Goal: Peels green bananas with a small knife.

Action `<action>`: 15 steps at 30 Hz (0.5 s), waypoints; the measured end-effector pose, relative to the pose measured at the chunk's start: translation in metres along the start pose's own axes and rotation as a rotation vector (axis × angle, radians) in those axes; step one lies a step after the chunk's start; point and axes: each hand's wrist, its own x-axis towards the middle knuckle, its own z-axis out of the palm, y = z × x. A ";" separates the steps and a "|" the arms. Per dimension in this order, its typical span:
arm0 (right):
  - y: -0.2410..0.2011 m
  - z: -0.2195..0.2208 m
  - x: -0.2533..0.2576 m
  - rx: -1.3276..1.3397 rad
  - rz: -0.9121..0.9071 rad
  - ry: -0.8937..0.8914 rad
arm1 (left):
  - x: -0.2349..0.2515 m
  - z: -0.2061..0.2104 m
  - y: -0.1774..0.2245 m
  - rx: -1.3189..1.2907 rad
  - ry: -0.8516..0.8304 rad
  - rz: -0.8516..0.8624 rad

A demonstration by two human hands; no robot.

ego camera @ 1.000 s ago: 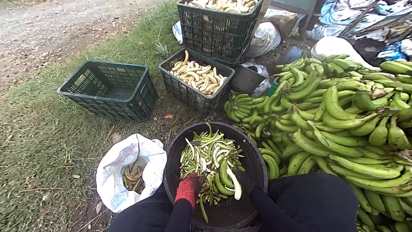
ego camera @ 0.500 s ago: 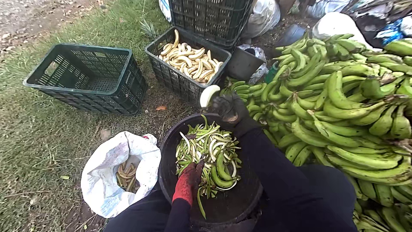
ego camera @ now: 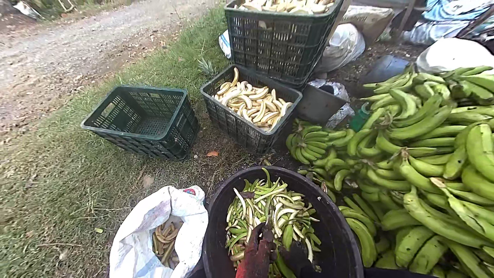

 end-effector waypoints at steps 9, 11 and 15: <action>0.016 -0.022 -0.029 0.378 -0.098 0.119 | 0.010 0.015 -0.019 -0.141 0.078 -0.243; -0.001 -0.047 -0.050 0.521 -0.178 0.189 | 0.008 0.026 -0.035 -0.163 0.152 -0.247; -0.043 -0.089 -0.105 0.706 -0.321 0.268 | 0.001 0.048 -0.067 -0.237 0.205 -0.228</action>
